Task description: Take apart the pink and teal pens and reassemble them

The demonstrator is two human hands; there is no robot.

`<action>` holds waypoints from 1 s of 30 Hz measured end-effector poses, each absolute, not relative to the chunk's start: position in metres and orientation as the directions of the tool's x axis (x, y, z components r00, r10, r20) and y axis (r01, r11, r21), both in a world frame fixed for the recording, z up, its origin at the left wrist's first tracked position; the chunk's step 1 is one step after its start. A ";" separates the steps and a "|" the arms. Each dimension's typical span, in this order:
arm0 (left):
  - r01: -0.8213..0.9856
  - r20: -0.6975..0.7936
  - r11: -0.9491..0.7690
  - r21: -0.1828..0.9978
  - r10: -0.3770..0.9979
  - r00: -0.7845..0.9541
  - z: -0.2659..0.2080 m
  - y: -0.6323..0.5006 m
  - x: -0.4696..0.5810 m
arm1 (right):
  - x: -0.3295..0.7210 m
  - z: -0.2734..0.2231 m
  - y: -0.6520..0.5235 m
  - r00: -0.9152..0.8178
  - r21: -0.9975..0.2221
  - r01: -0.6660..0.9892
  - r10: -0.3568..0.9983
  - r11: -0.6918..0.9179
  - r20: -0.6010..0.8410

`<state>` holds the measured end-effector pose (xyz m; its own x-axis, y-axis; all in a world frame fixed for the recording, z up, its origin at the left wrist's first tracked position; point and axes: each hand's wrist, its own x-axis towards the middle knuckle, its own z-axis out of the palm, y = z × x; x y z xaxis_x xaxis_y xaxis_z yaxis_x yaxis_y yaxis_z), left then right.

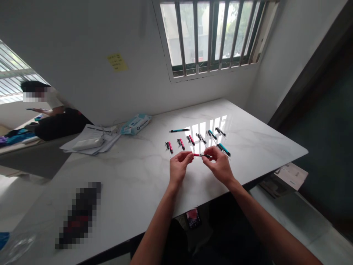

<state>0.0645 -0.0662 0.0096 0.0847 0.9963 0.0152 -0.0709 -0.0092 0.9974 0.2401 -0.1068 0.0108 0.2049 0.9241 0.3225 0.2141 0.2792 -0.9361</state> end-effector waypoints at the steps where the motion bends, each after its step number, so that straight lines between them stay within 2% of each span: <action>1: -0.081 -0.022 0.031 0.996 0.993 0.112 0.007 -0.067 0.063 | 0.243 0.012 -0.103 0.211 -0.947 0.163 0.928 0.276 0.307; 4: -0.130 -0.116 0.150 0.980 0.965 0.235 0.001 -0.074 0.064 | 0.252 0.016 -0.093 0.153 -0.965 0.031 0.953 0.260 0.262; 8: -0.201 -0.155 0.220 0.955 0.942 0.297 0.000 -0.080 0.072 | 0.256 0.024 -0.084 0.066 -0.970 -0.027 0.969 0.240 0.238; 11: -0.214 -0.168 0.236 0.948 0.941 0.293 0.000 -0.081 0.077 | 0.259 0.027 -0.084 0.091 -0.971 -0.048 0.969 0.233 0.228; 13: -0.198 -0.171 0.231 0.953 0.945 0.280 0.000 -0.081 0.078 | 0.265 0.026 -0.087 0.175 -0.968 -0.034 0.955 0.248 0.239; 15: -0.162 -0.160 0.208 0.965 0.950 0.268 0.000 -0.081 0.078 | 0.275 0.021 -0.093 0.286 -0.961 0.030 0.918 0.276 0.273; 18: -0.073 -0.112 0.138 0.988 0.955 0.276 0.000 -0.079 0.078 | 0.293 0.007 -0.101 0.380 -0.927 0.249 0.852 0.280 0.360; 23: 0.223 -0.033 -0.041 0.974 0.948 0.317 0.005 -0.068 0.084 | 0.312 -0.021 -0.113 0.214 -0.723 0.647 0.853 0.242 0.476; 26: 0.396 0.015 -0.148 0.906 0.948 0.319 0.007 -0.061 0.093 | 0.313 -0.029 -0.117 0.155 -0.641 0.743 0.881 0.194 0.446; 30: 0.510 0.080 -0.252 0.822 0.939 0.335 0.008 -0.055 0.106 | 0.312 -0.030 -0.119 0.135 -0.627 0.763 0.909 0.160 0.395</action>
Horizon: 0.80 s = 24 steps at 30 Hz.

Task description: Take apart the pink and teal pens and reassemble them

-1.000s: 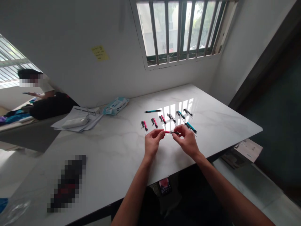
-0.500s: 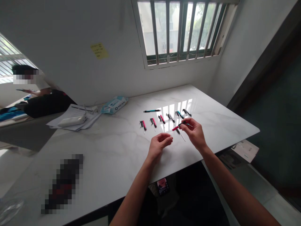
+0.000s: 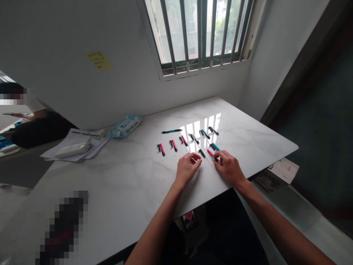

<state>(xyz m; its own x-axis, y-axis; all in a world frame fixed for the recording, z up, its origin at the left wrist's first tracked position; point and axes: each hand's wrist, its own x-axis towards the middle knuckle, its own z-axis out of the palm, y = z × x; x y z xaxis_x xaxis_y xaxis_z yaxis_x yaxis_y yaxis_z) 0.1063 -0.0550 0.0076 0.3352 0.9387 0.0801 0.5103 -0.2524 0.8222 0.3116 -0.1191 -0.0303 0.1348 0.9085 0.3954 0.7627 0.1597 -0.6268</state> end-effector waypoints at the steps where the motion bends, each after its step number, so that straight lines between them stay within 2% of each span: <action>1: 0.527 0.091 -0.272 0.805 0.935 0.342 0.007 -0.054 0.110 | 0.312 -0.030 -0.119 0.128 -0.628 0.762 0.913 0.160 0.388; 10: 0.613 0.118 -0.334 0.716 0.923 0.366 0.003 -0.047 0.130 | 0.310 -0.030 -0.120 0.039 -0.586 0.780 0.919 0.217 0.391; 16: 0.607 0.146 -0.345 0.716 0.924 0.353 -0.001 -0.047 0.132 | 0.309 -0.028 -0.117 0.004 -0.549 0.804 0.920 0.230 0.391; 24: 0.597 0.145 -0.354 0.720 0.918 0.370 -0.001 -0.045 0.134 | 0.311 -0.027 -0.106 -0.027 -0.565 0.785 0.925 0.255 0.380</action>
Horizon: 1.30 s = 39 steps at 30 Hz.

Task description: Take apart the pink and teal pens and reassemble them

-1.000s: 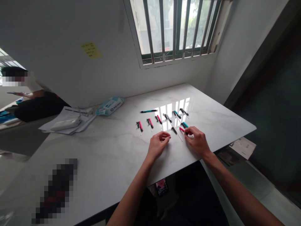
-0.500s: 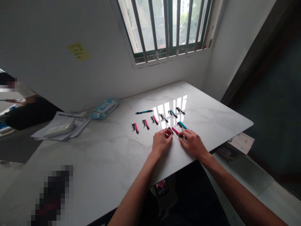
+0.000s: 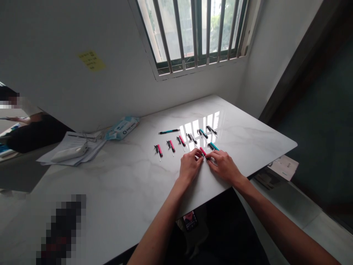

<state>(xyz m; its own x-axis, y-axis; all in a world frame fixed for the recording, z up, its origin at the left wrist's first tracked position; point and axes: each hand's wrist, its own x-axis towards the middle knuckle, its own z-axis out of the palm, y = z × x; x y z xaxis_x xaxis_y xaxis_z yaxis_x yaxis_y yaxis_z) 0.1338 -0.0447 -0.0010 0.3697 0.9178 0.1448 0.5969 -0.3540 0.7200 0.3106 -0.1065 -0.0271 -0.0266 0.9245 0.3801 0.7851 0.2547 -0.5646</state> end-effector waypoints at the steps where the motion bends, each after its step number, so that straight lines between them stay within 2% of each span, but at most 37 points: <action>1: 0.596 0.146 -0.359 0.718 0.915 0.376 0.001 -0.043 0.132 | 0.312 -0.027 -0.107 -0.019 -0.572 0.775 0.915 0.267 0.403; 6: 0.666 0.254 -0.418 0.618 0.908 0.333 0.019 -0.008 0.103 | 0.315 -0.028 -0.117 0.084 -0.588 0.732 0.811 0.343 0.579; 11: 0.862 0.351 -0.371 0.346 0.903 0.248 0.032 0.075 0.069 | 0.312 -0.031 -0.119 0.041 -0.531 0.746 0.768 0.402 0.639; 14: 0.910 0.303 -0.350 0.221 0.912 0.277 0.030 0.122 0.061 | 0.311 -0.032 -0.117 0.033 -0.526 0.745 0.764 0.411 0.644; 17: 0.930 0.194 -0.335 0.150 0.933 0.304 0.024 0.154 0.061 | 0.311 -0.032 -0.115 0.045 -0.531 0.744 0.761 0.406 0.647; 20: 0.932 0.160 -0.350 0.092 0.929 0.333 0.023 0.169 0.063 | 0.311 -0.031 -0.115 0.038 -0.531 0.745 0.770 0.403 0.637; 23: 0.936 0.211 -0.340 0.095 0.925 0.315 0.031 0.167 0.063 | 0.310 -0.030 -0.115 0.032 -0.531 0.744 0.772 0.406 0.635; 25: 0.935 0.305 -0.330 0.130 0.911 0.278 0.040 0.153 0.058 | 0.310 -0.029 -0.115 0.033 -0.532 0.741 0.768 0.410 0.639; 30: 0.834 0.489 -0.440 0.332 0.836 0.247 0.054 0.066 0.028 | 0.312 -0.024 -0.118 0.049 -0.540 0.723 0.747 0.431 0.663; 32: 0.808 0.527 -0.463 0.364 0.818 0.231 0.051 0.024 0.014 | 0.311 -0.021 -0.120 0.083 -0.567 0.701 0.741 0.431 0.666; 36: 0.815 0.540 -0.408 0.411 0.829 0.143 0.028 -0.031 -0.002 | 0.292 -0.009 -0.120 0.159 -0.685 0.605 0.781 0.406 0.604; 39: 0.831 0.470 -0.345 0.436 0.875 0.116 0.010 -0.041 -0.003 | 0.257 0.011 -0.103 0.069 -0.765 0.484 0.854 0.424 0.516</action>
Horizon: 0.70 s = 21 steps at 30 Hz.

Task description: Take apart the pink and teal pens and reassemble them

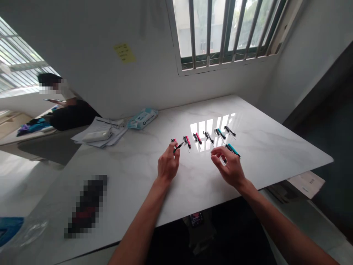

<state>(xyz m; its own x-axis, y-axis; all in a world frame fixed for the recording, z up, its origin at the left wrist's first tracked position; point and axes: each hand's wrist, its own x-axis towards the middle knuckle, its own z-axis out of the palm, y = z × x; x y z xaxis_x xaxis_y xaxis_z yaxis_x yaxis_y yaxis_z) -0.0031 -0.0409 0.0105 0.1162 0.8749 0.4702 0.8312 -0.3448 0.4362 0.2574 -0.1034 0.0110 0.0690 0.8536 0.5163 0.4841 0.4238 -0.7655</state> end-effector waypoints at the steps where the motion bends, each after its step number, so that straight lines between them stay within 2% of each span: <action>1: 0.835 0.455 -0.331 0.440 0.883 0.110 0.006 -0.041 -0.003 | 0.243 0.018 -0.093 0.025 -0.791 0.443 0.876 0.422 0.481; 3: 0.835 0.445 -0.340 0.433 0.886 0.130 0.001 -0.039 -0.002 | 0.216 0.031 -0.067 -0.021 -0.846 0.366 0.912 0.387 0.409; 6: 0.820 0.440 -0.367 0.439 0.884 0.160 -0.001 -0.039 -0.004 | 0.185 0.035 -0.021 0.021 -0.839 0.420 0.921 0.346 0.390; 9: 0.815 0.447 -0.359 0.455 0.883 0.140 -0.001 -0.040 -0.008 | 0.169 0.022 0.008 -0.113 -0.798 0.487 0.931 0.356 0.347; 12: 0.816 0.447 -0.355 0.457 0.884 0.135 -0.002 -0.038 -0.010 | 0.165 0.007 0.014 -0.210 -0.844 0.411 0.936 0.345 0.281; 16: 0.784 0.461 -0.385 0.487 0.876 0.143 -0.003 -0.035 -0.007 | 0.168 0.001 0.008 -0.240 -0.873 0.301 0.916 0.384 0.320; 21: 0.748 0.460 -0.378 0.545 0.881 0.110 -0.003 -0.033 -0.005 | 0.173 0.003 0.009 -0.272 -0.847 0.288 0.886 0.446 0.374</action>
